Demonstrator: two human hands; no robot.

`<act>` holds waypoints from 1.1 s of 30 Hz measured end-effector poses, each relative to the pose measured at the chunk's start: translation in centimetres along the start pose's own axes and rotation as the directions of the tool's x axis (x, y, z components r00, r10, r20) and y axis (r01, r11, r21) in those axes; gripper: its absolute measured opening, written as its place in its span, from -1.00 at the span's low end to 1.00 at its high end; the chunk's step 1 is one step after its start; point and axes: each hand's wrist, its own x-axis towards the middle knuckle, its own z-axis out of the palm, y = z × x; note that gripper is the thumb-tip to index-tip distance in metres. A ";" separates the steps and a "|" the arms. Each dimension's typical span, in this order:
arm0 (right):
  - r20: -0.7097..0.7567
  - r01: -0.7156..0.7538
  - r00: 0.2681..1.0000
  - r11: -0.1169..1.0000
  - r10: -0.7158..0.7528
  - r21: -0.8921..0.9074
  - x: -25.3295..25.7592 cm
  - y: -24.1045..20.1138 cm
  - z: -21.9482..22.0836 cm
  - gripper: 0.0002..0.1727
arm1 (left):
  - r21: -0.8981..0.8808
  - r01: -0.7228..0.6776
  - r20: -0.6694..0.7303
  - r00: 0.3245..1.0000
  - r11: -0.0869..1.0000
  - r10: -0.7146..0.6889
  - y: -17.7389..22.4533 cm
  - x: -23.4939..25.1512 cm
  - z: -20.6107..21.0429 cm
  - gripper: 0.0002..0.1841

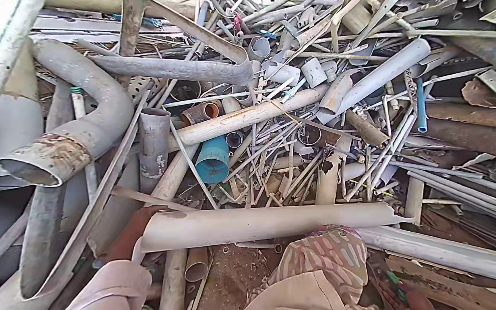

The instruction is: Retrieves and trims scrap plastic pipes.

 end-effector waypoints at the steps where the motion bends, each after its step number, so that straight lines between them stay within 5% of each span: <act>1: -0.009 -0.002 1.000 1.000 0.002 -0.001 -0.1 0.0 0.0 -0.62 | 0.060 -0.027 -0.070 0.997 0.998 0.031 -4.4 3.0 2.2 -0.67; 3: -0.004 -0.004 1.000 1.000 0.004 -0.008 0.0 -0.1 -0.2 -0.61 | 0.076 0.061 -0.041 0.997 0.995 -0.058 -7.5 5.2 3.7 -0.61; 6: 0.005 0.015 1.000 1.000 -0.014 -0.022 1.3 -0.3 -0.7 -0.58 | 0.040 0.161 0.051 0.985 0.986 -0.163 -5.1 5.0 3.6 -0.52; 10: -0.031 0.013 0.999 1.000 -0.013 0.000 0.6 0.4 -0.4 -0.57 | -0.010 -0.088 0.158 0.983 0.996 0.088 -2.3 7.7 6.1 -0.59; 18: -0.129 0.061 0.991 0.964 -0.028 0.258 -1.5 -2.2 -0.6 -0.70 | 0.063 -0.472 0.456 0.798 0.880 0.395 5.6 4.7 18.3 -0.49; 22: -0.034 0.221 0.974 0.907 -0.224 0.358 -1.7 -4.3 -2.4 -0.83 | 0.039 -0.485 0.580 0.723 0.874 0.375 6.3 3.0 23.6 -0.50; 26: 0.095 0.382 0.907 0.896 -0.411 0.224 2.3 -3.5 -5.4 -0.84 | 0.065 -0.501 0.620 0.698 0.863 0.358 6.5 3.0 25.6 -0.58; 30: 0.078 0.280 0.954 0.952 -0.290 0.119 0.6 -3.1 -3.8 -0.87 | 0.092 -0.520 0.541 0.742 0.849 0.396 5.8 3.4 27.1 -0.51; 33: 0.068 0.158 0.984 0.981 -0.166 0.114 -4.8 -4.2 -0.6 -0.79 | 0.210 -0.451 0.594 0.764 0.867 0.253 5.2 3.2 28.3 -0.32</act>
